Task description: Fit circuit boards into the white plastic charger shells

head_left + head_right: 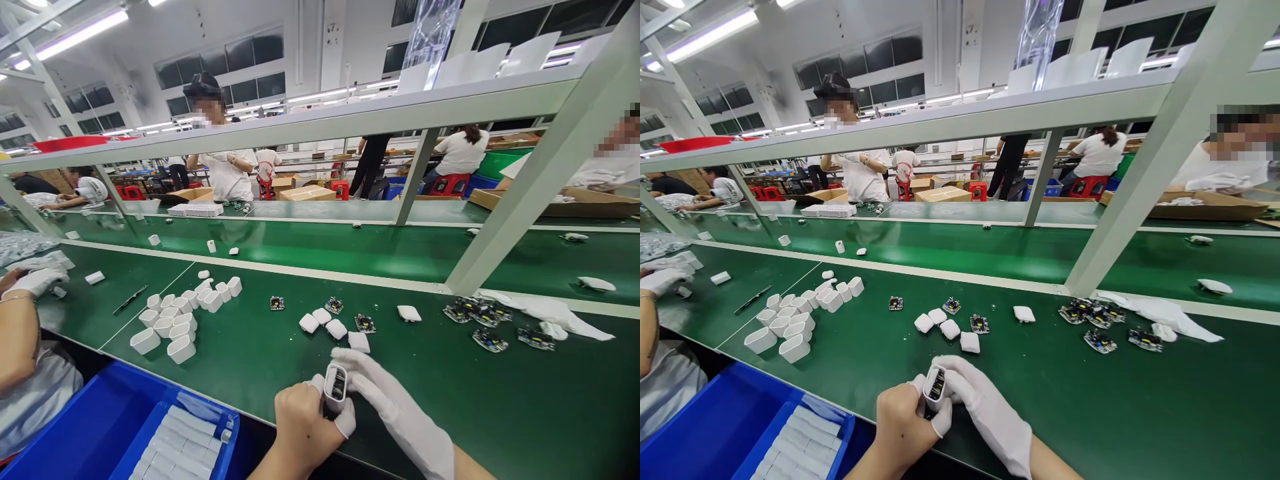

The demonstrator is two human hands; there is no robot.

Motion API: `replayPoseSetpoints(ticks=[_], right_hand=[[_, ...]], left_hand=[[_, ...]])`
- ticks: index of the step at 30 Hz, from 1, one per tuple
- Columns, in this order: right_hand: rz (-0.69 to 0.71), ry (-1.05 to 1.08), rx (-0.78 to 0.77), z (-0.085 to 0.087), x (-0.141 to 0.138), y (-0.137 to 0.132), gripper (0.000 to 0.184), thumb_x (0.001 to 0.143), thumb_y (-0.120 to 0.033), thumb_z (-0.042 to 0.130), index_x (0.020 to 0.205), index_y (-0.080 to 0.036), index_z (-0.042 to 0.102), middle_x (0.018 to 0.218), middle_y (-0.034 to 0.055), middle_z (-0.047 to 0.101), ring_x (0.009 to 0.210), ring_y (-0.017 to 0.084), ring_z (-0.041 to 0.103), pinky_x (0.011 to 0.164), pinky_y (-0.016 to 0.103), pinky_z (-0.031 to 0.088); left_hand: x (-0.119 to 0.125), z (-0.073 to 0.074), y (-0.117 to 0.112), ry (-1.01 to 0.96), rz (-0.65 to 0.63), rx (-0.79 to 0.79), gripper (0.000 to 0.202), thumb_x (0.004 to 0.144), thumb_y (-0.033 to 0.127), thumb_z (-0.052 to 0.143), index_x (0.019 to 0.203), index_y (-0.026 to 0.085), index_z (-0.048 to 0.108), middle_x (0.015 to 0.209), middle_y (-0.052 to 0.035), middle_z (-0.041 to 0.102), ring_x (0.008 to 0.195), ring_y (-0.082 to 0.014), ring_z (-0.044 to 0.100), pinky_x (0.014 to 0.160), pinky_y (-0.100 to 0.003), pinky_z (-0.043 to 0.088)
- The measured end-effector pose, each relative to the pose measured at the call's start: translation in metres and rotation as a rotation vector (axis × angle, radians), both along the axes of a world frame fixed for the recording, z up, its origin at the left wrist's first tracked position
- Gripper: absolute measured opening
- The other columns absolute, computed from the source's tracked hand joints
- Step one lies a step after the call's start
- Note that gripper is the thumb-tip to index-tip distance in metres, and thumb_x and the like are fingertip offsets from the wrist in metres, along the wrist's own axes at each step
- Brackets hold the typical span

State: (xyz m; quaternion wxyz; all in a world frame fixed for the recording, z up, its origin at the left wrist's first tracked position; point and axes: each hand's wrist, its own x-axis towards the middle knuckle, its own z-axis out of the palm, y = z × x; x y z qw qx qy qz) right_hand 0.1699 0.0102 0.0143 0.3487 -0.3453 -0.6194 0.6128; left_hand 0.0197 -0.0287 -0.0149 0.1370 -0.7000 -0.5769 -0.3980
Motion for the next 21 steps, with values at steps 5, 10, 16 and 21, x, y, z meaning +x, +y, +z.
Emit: replayPoseSetpoints(ticks=[5, 10, 16, 21], right_hand=[[-0.174, -0.241, 0.845, 0.002, 0.022, -0.015, 0.048, 0.085, -0.026, 0.061, 0.131, -0.024, 0.045, 0.134, 0.0100, 0.049, 0.126, 0.027, 0.046, 0.105, 0.039, 0.042], [-0.190, -0.350, 1.127, 0.010, 0.022, -0.030, 0.054, 0.084, -0.013, 0.056, 0.135, -0.023, 0.041, 0.131, 0.0090, 0.051, 0.124, 0.023, 0.048, 0.106, 0.033, 0.042], [-0.327, -0.261, 0.771, 0.003, 0.016, -0.038, 0.038, 0.090, -0.035, 0.055, 0.125, -0.024, 0.045, 0.118, 0.0066, 0.057, 0.108, 0.021, 0.059, 0.095, 0.029, 0.051], [-0.290, -0.208, 0.770, 0.013, 0.008, -0.036, 0.030, 0.089, -0.022, 0.057, 0.118, -0.027, 0.049, 0.114, 0.0018, 0.059, 0.106, 0.016, 0.059, 0.096, 0.025, 0.049]], left_hand=[[-0.007, 0.017, -0.002, -0.027, -0.040, 0.014, 0.025, 0.069, 0.025, 0.059, 0.051, 0.021, 0.043, 0.042, 0.0040, 0.048, 0.037, -0.0095, 0.045, 0.044, -0.027, 0.024], [-0.008, 0.024, -0.009, -0.023, -0.119, 0.067, 0.023, 0.071, 0.022, 0.058, 0.054, 0.021, 0.044, 0.045, 0.0047, 0.046, 0.040, -0.0101, 0.044, 0.045, -0.027, 0.027], [-0.011, 0.021, -0.011, -0.041, -0.208, 0.160, 0.020, 0.078, 0.026, 0.059, 0.060, 0.021, 0.051, 0.050, 0.0029, 0.050, 0.044, -0.0123, 0.046, 0.046, -0.026, 0.032], [-0.010, 0.015, -0.008, -0.053, -0.194, 0.114, 0.023, 0.082, 0.030, 0.060, 0.062, 0.021, 0.052, 0.052, 0.0023, 0.054, 0.045, -0.0130, 0.049, 0.047, -0.025, 0.036]])
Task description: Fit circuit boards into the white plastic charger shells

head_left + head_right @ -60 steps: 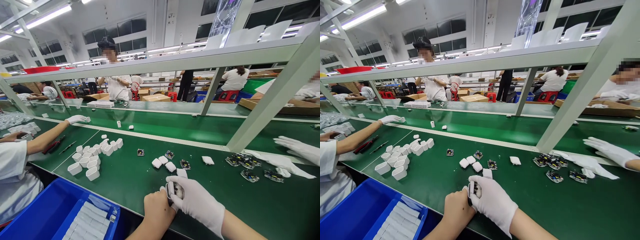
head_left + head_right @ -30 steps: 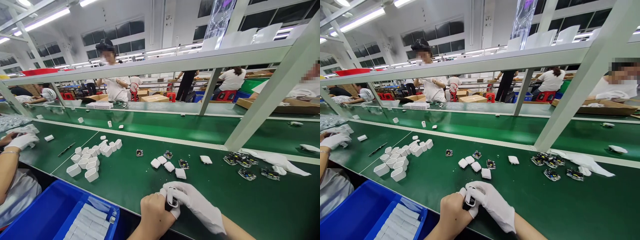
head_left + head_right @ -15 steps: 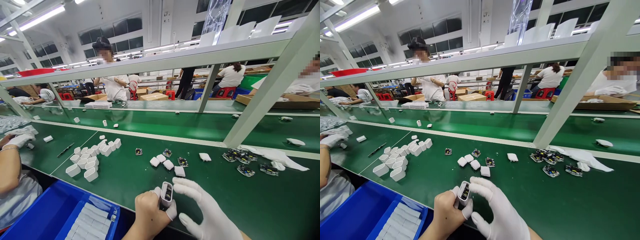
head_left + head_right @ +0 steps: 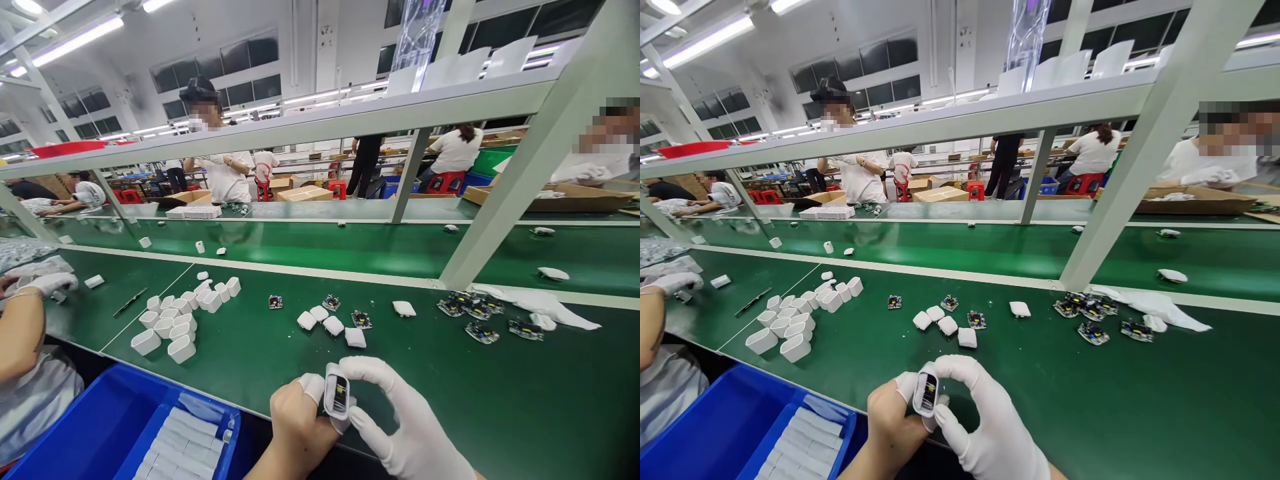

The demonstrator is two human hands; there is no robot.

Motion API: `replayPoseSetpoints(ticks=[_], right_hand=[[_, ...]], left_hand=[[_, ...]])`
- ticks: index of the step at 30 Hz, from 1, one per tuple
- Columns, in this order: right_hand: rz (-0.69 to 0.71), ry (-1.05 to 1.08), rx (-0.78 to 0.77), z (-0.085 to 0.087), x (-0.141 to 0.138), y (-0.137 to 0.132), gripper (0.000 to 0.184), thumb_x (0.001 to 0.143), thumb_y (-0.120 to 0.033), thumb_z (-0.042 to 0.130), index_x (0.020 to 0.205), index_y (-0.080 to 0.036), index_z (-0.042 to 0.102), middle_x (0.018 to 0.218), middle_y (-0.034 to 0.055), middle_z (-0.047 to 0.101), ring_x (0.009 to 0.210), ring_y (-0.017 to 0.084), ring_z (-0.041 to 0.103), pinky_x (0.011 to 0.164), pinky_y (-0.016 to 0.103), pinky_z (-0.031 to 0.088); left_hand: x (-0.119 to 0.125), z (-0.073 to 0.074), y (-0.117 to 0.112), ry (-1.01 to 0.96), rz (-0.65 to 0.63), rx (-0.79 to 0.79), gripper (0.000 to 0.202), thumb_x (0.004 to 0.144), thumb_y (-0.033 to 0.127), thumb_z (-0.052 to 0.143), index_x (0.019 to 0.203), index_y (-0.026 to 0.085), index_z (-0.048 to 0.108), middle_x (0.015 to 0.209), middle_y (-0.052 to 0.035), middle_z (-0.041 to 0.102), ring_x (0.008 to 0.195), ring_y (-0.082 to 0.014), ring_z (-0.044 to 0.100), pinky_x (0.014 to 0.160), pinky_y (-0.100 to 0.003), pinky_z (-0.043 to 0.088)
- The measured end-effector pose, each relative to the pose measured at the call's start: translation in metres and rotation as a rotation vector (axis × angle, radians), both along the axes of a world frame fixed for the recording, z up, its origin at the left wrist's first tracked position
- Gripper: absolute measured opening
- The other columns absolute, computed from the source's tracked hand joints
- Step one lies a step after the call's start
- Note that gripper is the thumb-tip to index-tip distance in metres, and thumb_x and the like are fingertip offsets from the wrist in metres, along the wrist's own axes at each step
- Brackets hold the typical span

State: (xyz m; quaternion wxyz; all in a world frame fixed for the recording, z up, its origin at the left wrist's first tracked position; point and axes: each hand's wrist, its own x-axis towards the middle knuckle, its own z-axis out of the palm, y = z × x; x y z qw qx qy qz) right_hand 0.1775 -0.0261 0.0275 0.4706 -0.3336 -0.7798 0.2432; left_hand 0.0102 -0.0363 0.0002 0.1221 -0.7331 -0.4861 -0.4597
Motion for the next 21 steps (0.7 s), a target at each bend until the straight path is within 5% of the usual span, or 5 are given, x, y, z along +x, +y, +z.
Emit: replayPoseSetpoints(ticks=[5, 9, 13, 21], right_hand=[[-0.040, 0.015, 0.018, 0.001, -0.010, 0.002, 0.029, 0.088, -0.016, 0.054, 0.114, -0.027, 0.050, 0.109, 0.0015, 0.060, 0.102, 0.017, 0.060, 0.092, 0.028, 0.050], [-0.136, 0.003, 0.036, -0.014, -0.016, -0.001, 0.031, 0.088, -0.014, 0.052, 0.116, -0.025, 0.049, 0.094, 0.0016, 0.061, 0.085, 0.018, 0.062, 0.078, 0.031, 0.053], [-0.145, -0.021, -0.001, -0.028, -0.021, -0.004, 0.024, 0.088, -0.017, 0.053, 0.110, -0.024, 0.053, 0.087, 0.0005, 0.060, 0.076, 0.018, 0.060, 0.071, 0.033, 0.053], [-0.160, -0.002, -0.104, -0.040, -0.018, -0.007, 0.020, 0.093, -0.025, 0.050, 0.113, -0.024, 0.054, 0.100, 0.0022, 0.066, 0.086, 0.019, 0.065, 0.077, 0.033, 0.056]], left_hand=[[-0.001, -0.004, 0.005, -0.045, 0.033, -0.167, 0.006, 0.075, 0.024, 0.062, 0.076, 0.021, 0.057, 0.064, 0.0010, 0.060, 0.052, -0.0145, 0.056, 0.050, -0.024, 0.041], [-0.004, 0.001, 0.009, -0.139, -0.077, -0.394, 0.041, 0.062, 0.011, 0.059, 0.101, 0.023, 0.060, 0.088, -0.0016, 0.068, 0.073, -0.0172, 0.064, 0.063, -0.025, 0.049], [-0.007, 0.012, 0.012, -0.186, -0.216, -0.586, 0.047, 0.054, 0.002, 0.055, 0.096, 0.024, 0.063, 0.090, -0.0011, 0.063, 0.077, -0.0167, 0.062, 0.067, -0.026, 0.049], [-0.014, 0.011, 0.014, -0.375, -0.311, -0.611, 0.039, 0.061, 0.001, 0.057, 0.093, 0.021, 0.067, 0.088, -0.0024, 0.059, 0.078, -0.0153, 0.058, 0.067, -0.024, 0.048]])
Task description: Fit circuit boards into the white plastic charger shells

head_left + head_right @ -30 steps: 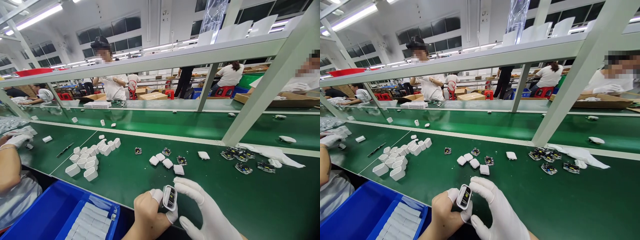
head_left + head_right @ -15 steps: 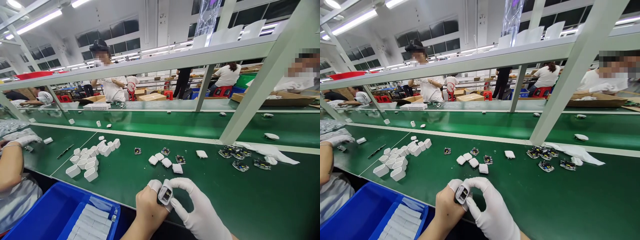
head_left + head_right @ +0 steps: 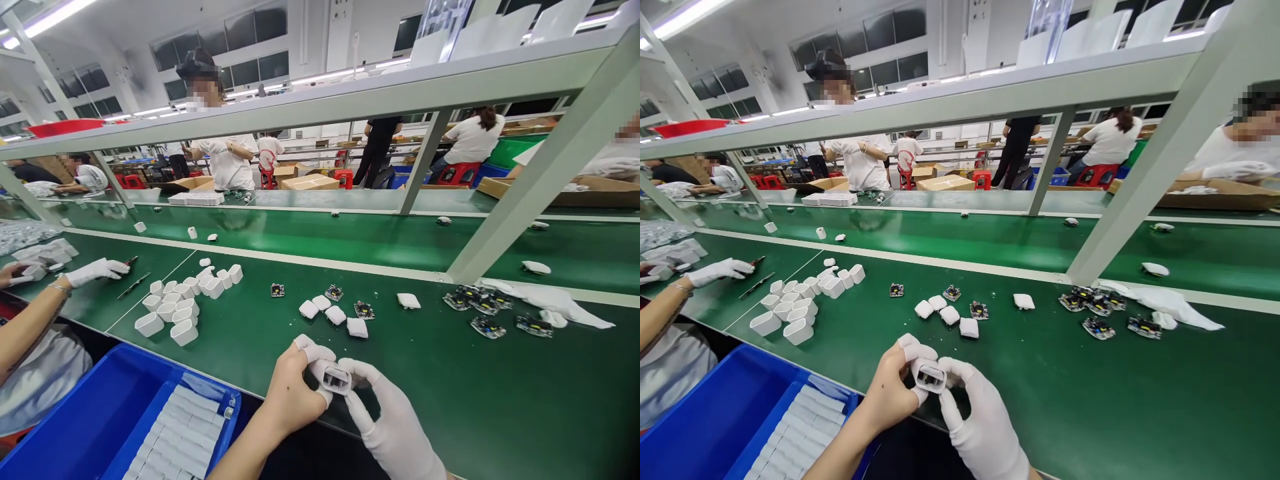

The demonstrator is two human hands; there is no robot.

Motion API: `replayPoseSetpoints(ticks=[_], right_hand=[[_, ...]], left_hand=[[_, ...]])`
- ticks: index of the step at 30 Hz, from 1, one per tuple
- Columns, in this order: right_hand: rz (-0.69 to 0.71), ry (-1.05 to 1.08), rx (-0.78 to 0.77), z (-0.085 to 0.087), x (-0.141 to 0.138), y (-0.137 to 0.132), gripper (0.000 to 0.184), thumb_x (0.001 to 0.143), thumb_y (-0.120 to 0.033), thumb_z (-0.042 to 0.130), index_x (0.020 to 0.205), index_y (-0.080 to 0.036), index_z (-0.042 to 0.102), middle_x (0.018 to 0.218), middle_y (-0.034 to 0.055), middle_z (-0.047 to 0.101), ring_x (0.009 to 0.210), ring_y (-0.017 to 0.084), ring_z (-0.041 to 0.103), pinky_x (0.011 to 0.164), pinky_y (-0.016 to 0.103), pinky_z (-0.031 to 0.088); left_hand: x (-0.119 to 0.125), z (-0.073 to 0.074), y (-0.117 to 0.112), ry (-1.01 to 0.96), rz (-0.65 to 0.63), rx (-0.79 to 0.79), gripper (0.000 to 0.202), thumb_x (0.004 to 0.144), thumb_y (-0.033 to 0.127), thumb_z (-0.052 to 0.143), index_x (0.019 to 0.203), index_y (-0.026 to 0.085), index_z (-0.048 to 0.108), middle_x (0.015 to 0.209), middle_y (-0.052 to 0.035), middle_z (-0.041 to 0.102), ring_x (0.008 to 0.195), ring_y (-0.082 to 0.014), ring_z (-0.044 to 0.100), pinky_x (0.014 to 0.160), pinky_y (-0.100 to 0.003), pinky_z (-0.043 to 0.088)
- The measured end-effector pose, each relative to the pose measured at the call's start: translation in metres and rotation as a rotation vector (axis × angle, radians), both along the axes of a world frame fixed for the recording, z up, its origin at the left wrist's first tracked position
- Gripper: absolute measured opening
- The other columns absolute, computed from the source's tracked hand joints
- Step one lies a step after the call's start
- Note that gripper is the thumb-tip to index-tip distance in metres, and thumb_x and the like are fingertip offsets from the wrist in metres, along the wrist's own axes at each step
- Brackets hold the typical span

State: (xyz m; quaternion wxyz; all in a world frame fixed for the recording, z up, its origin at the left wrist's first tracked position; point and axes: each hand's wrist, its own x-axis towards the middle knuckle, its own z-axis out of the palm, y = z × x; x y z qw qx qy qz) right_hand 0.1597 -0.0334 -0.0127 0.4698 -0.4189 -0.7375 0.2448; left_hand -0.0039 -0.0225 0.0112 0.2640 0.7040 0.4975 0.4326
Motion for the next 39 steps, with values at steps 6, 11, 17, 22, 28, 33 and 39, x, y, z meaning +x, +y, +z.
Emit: replayPoseSetpoints(ticks=[6, 11, 17, 22, 28, 33, 39], right_hand=[[-0.009, 0.001, 0.128, 0.002, 0.004, 0.001, 0.033, 0.092, -0.017, 0.050, 0.124, -0.023, 0.048, 0.095, 0.0038, 0.062, 0.082, 0.018, 0.062, 0.075, 0.032, 0.054], [0.171, -0.165, 0.310, 0.018, 0.014, 0.008, 0.030, 0.094, -0.010, 0.044, 0.114, -0.026, 0.059, 0.081, 0.0024, 0.058, 0.069, 0.015, 0.056, 0.061, 0.026, 0.047], [0.237, -0.291, 0.304, 0.029, 0.015, 0.011, 0.021, 0.095, -0.015, 0.044, 0.086, -0.022, 0.062, 0.071, 0.0012, 0.057, 0.060, 0.015, 0.051, 0.056, 0.027, 0.040], [0.274, -0.155, 0.249, 0.021, 0.012, 0.010, 0.015, 0.096, -0.016, 0.046, 0.088, -0.022, 0.058, 0.070, -0.0012, 0.058, 0.062, 0.013, 0.054, 0.058, 0.026, 0.041], [0.233, -0.365, 0.436, 0.020, 0.012, 0.011, 0.031, 0.100, -0.015, 0.031, 0.103, -0.021, 0.061, 0.066, 0.0000, 0.059, 0.056, 0.015, 0.049, 0.054, 0.028, 0.035], [0.366, -0.401, 0.451, 0.021, 0.017, 0.017, 0.029, 0.099, -0.012, 0.034, 0.108, -0.023, 0.060, 0.060, -0.0034, 0.055, 0.048, 0.013, 0.044, 0.049, 0.028, 0.027], [0.367, -0.388, 0.446, 0.022, 0.019, 0.017, 0.025, 0.098, -0.021, 0.039, 0.090, -0.024, 0.063, 0.052, -0.0045, 0.051, 0.041, 0.011, 0.040, 0.046, 0.028, 0.024]], left_hand=[[0.000, -0.006, 0.002, -0.125, -0.065, -0.084, 0.038, 0.060, -0.002, 0.053, 0.088, 0.019, 0.066, 0.088, -0.0028, 0.060, 0.079, -0.0151, 0.059, 0.067, -0.023, 0.048], [-0.003, -0.002, -0.001, 0.046, -0.048, -0.114, 0.036, 0.054, -0.003, 0.048, 0.077, 0.020, 0.064, 0.078, 0.0005, 0.059, 0.074, -0.0153, 0.055, 0.065, -0.024, 0.044], [-0.005, 0.010, -0.007, 0.309, -0.053, -0.136, 0.024, 0.047, 0.004, 0.049, 0.062, 0.021, 0.053, 0.068, 0.0019, 0.052, 0.064, -0.0146, 0.048, 0.056, -0.025, 0.034], [-0.005, 0.010, -0.007, 0.444, -0.058, -0.146, 0.020, 0.045, 0.009, 0.049, 0.056, 0.021, 0.038, 0.062, 0.0030, 0.046, 0.059, -0.0144, 0.043, 0.053, -0.026, 0.028], [-0.005, 0.010, -0.002, 0.524, -0.037, -0.146, 0.021, 0.043, 0.010, 0.048, 0.052, 0.021, 0.032, 0.057, 0.0038, 0.043, 0.055, -0.0138, 0.039, 0.050, -0.025, 0.023], [-0.002, 0.010, -0.002, 0.538, -0.109, -0.179, 0.022, 0.039, 0.008, 0.047, 0.048, 0.020, 0.031, 0.055, 0.0055, 0.037, 0.050, -0.0110, 0.030, 0.046, -0.024, 0.018], [-0.001, 0.009, -0.001, 0.360, -0.213, -0.358, 0.020, 0.043, 0.008, 0.052, 0.047, 0.019, 0.036, 0.055, 0.0063, 0.038, 0.051, -0.0098, 0.032, 0.046, -0.023, 0.017]])
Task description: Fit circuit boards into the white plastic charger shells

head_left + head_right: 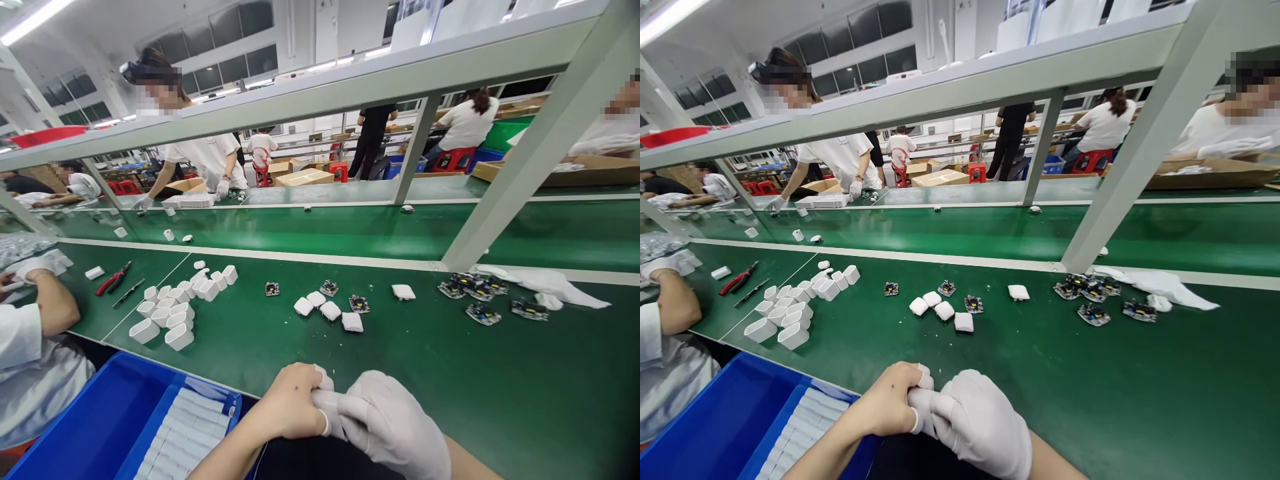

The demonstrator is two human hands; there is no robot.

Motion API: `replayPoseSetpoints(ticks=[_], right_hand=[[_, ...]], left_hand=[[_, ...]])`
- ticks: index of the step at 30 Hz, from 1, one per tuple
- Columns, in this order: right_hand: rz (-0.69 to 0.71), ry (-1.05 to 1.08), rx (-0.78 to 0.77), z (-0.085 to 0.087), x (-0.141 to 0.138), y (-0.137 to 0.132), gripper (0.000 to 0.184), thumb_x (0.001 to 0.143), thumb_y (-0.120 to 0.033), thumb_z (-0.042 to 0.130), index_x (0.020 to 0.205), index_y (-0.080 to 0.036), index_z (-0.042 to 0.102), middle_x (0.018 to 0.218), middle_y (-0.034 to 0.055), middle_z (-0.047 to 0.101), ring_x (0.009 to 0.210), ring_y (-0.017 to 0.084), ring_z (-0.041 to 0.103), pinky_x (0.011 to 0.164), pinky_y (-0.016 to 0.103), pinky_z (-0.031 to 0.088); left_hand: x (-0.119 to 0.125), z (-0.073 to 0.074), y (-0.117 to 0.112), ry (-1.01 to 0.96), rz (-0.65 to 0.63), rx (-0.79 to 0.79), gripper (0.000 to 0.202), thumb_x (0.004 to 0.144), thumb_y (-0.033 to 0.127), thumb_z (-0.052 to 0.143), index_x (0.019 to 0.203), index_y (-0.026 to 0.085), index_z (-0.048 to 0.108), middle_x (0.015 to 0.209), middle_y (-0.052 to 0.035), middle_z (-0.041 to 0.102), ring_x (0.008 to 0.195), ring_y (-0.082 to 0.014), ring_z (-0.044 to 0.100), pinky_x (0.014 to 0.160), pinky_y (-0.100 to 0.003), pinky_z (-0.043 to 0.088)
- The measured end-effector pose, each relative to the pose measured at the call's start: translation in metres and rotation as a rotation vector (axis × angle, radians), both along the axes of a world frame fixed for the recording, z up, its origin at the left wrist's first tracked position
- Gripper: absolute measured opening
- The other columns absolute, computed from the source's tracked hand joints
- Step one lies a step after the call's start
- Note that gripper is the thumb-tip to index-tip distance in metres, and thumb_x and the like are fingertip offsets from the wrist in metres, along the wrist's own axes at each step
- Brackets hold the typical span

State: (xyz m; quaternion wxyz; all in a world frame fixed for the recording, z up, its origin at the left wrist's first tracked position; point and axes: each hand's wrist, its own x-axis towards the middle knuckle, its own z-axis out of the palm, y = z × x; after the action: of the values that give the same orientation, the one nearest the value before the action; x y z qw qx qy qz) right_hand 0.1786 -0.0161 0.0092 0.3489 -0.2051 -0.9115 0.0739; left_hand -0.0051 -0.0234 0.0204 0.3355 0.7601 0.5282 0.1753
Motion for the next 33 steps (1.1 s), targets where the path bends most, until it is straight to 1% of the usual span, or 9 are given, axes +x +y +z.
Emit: replayPoseSetpoints(ticks=[4, 6, 8, 11, 15, 19, 21, 26, 33], right_hand=[[-0.128, 0.115, 0.095, -0.002, -0.004, -0.003, 0.022, 0.099, -0.026, 0.045, 0.087, -0.024, 0.063, 0.051, -0.0037, 0.050, 0.044, 0.013, 0.043, 0.046, 0.028, 0.025], [-0.175, 0.143, 0.124, -0.004, -0.005, -0.002, 0.021, 0.097, -0.023, 0.045, 0.086, -0.023, 0.063, 0.050, -0.0038, 0.049, 0.045, 0.013, 0.042, 0.047, 0.028, 0.024], [-0.208, 0.151, 0.132, -0.007, -0.006, -0.001, 0.022, 0.094, -0.019, 0.046, 0.078, -0.022, 0.061, 0.050, -0.0037, 0.047, 0.045, 0.013, 0.040, 0.048, 0.029, 0.024], [-0.229, 0.155, 0.139, -0.010, -0.005, 0.001, 0.025, 0.088, -0.012, 0.043, 0.068, -0.022, 0.054, 0.051, -0.0033, 0.045, 0.047, 0.013, 0.039, 0.049, 0.029, 0.024], [-0.181, 0.215, 0.132, -0.011, -0.005, 0.004, 0.020, 0.087, -0.009, 0.043, 0.076, -0.021, 0.055, 0.054, -0.0033, 0.048, 0.049, 0.014, 0.041, 0.050, 0.028, 0.026], [-0.096, 0.283, -0.153, -0.013, -0.002, 0.006, 0.017, 0.090, -0.010, 0.045, 0.091, -0.021, 0.058, 0.065, -0.0025, 0.056, 0.057, 0.013, 0.049, 0.055, 0.026, 0.034], [-0.084, 0.279, -0.234, -0.014, 0.000, 0.005, 0.017, 0.091, -0.011, 0.047, 0.091, -0.022, 0.060, 0.066, -0.0025, 0.057, 0.057, 0.012, 0.050, 0.056, 0.025, 0.034], [-0.134, 0.316, -0.202, -0.013, 0.001, -0.002, 0.019, 0.085, -0.009, 0.046, 0.070, -0.020, 0.051, 0.055, -0.0046, 0.050, 0.050, 0.010, 0.043, 0.052, 0.025, 0.029], [-0.141, 0.415, -0.170, -0.018, -0.002, 0.001, 0.017, 0.087, -0.007, 0.048, 0.078, -0.021, 0.051, 0.059, -0.0043, 0.050, 0.054, 0.011, 0.046, 0.057, 0.026, 0.034]], left_hand=[[-0.001, 0.003, 0.005, -0.250, 0.085, -0.211, 0.014, 0.045, 0.014, 0.051, 0.045, 0.019, 0.039, 0.051, 0.0058, 0.036, 0.050, -0.0096, 0.032, 0.044, -0.024, 0.017], [-0.001, 0.006, 0.007, -0.350, 0.116, -0.316, 0.013, 0.045, 0.018, 0.050, 0.043, 0.019, 0.038, 0.049, 0.0056, 0.035, 0.048, -0.0092, 0.031, 0.043, -0.024, 0.017], [-0.001, 0.008, 0.009, -0.387, 0.118, -0.354, 0.014, 0.044, 0.019, 0.049, 0.042, 0.019, 0.035, 0.048, 0.0055, 0.034, 0.047, -0.0088, 0.029, 0.042, -0.024, 0.016], [-0.002, 0.009, 0.011, -0.402, 0.112, -0.374, 0.012, 0.043, 0.019, 0.047, 0.044, 0.019, 0.035, 0.047, 0.0060, 0.031, 0.047, -0.0083, 0.027, 0.042, -0.024, 0.014], [-0.002, 0.008, 0.017, -0.414, 0.078, -0.421, 0.008, 0.042, 0.019, 0.044, 0.044, 0.019, 0.036, 0.046, 0.0060, 0.030, 0.047, -0.0083, 0.026, 0.042, -0.024, 0.015], [-0.001, 0.009, 0.023, -0.413, 0.071, -0.422, 0.008, 0.043, 0.021, 0.043, 0.044, 0.019, 0.036, 0.046, 0.0059, 0.028, 0.048, -0.0082, 0.025, 0.042, -0.024, 0.016], [0.000, 0.010, 0.024, -0.386, 0.075, -0.420, 0.009, 0.043, 0.020, 0.045, 0.044, 0.019, 0.036, 0.046, 0.0062, 0.028, 0.048, -0.0079, 0.025, 0.041, -0.024, 0.014], [0.001, 0.016, 0.021, -0.315, 0.042, -0.449, 0.011, 0.043, 0.016, 0.048, 0.044, 0.018, 0.037, 0.045, 0.0067, 0.028, 0.047, -0.0076, 0.026, 0.040, -0.024, 0.012], [-0.001, 0.023, 0.026, -0.317, 0.025, -0.456, 0.007, 0.045, 0.015, 0.049, 0.043, 0.017, 0.042, 0.044, 0.0066, 0.030, 0.047, -0.0079, 0.025, 0.041, -0.024, 0.014]])
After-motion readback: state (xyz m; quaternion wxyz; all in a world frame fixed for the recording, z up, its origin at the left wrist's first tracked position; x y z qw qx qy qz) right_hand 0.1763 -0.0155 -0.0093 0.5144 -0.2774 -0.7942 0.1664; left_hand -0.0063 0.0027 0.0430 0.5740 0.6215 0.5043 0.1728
